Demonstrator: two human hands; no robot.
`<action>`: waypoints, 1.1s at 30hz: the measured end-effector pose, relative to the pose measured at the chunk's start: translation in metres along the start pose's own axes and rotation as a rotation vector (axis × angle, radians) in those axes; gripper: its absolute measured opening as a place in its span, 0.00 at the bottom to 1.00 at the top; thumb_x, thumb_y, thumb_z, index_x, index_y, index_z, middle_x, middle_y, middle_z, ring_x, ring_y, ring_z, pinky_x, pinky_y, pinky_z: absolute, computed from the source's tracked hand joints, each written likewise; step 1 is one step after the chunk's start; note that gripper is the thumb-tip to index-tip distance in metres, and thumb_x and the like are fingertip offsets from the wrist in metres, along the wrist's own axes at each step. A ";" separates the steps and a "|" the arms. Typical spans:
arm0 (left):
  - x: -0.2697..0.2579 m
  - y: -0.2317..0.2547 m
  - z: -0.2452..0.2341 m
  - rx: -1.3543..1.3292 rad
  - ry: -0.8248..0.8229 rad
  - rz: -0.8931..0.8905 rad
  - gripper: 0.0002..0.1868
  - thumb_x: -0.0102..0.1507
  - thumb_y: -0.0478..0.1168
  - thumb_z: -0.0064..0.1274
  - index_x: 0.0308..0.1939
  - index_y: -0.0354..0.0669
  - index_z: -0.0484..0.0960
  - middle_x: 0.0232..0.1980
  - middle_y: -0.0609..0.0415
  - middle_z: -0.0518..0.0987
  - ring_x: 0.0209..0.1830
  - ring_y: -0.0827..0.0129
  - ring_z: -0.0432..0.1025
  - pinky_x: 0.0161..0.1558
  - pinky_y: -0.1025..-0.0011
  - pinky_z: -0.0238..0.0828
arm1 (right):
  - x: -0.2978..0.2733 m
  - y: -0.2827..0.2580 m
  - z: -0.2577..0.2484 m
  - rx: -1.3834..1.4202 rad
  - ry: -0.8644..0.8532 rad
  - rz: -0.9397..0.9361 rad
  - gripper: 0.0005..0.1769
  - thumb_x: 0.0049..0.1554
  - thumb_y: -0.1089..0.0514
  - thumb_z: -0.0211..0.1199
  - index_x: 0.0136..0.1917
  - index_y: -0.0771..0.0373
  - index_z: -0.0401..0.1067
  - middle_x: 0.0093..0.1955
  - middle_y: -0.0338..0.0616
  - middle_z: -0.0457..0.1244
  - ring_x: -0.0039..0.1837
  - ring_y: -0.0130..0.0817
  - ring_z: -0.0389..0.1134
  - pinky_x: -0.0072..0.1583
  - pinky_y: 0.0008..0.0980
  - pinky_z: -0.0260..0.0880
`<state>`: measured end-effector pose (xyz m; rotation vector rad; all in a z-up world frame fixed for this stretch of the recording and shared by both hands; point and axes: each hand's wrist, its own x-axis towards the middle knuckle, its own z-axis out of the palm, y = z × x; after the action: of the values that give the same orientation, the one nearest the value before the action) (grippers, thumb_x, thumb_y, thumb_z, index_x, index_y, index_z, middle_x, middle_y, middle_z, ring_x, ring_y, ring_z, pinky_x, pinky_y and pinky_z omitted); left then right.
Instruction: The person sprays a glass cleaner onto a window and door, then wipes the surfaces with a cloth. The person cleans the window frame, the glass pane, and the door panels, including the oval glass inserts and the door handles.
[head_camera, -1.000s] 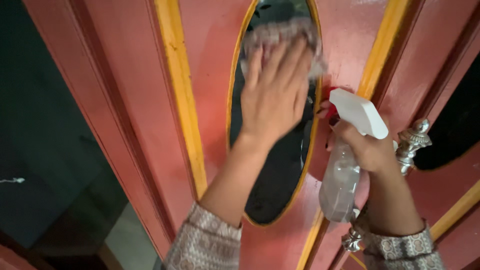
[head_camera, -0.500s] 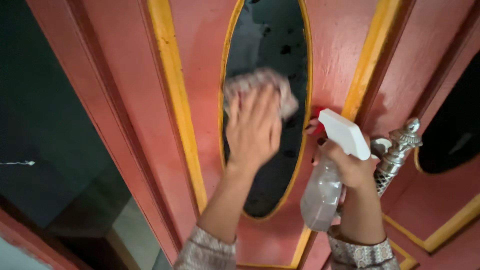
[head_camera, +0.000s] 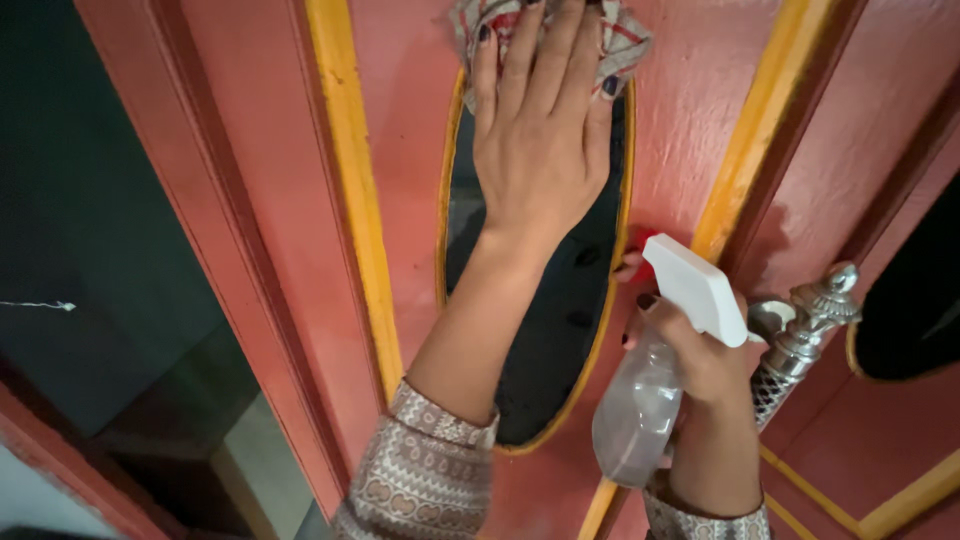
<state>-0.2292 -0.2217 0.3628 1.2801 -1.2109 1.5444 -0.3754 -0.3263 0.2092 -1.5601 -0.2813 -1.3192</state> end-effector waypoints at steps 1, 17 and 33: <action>-0.004 -0.001 -0.001 -0.002 -0.023 0.017 0.26 0.72 0.43 0.48 0.74 0.43 0.69 0.80 0.55 0.64 0.83 0.60 0.54 0.83 0.53 0.41 | -0.002 0.000 0.000 0.015 0.004 -0.001 0.33 0.53 0.62 0.61 0.71 0.77 0.66 0.60 0.56 0.68 0.39 0.34 0.70 0.41 0.33 0.73; -0.185 0.033 -0.012 -0.141 -0.205 0.007 0.20 0.66 0.39 0.53 0.63 0.44 0.81 0.70 0.56 0.75 0.74 0.59 0.65 0.77 0.51 0.50 | -0.088 -0.024 0.002 -0.363 0.119 0.074 0.29 0.50 0.71 0.57 0.66 0.76 0.69 0.55 0.48 0.70 0.42 0.27 0.70 0.45 0.26 0.72; -0.181 0.025 -0.002 -0.096 -0.195 0.042 0.20 0.69 0.42 0.51 0.65 0.47 0.80 0.73 0.57 0.73 0.75 0.59 0.63 0.79 0.50 0.48 | -0.108 -0.012 -0.003 -0.326 0.032 0.073 0.30 0.49 0.71 0.57 0.66 0.74 0.70 0.52 0.45 0.70 0.39 0.25 0.69 0.45 0.26 0.72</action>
<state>-0.2188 -0.2241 0.1807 1.3740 -1.4252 1.3971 -0.4255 -0.2790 0.1252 -1.7987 0.0134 -1.3811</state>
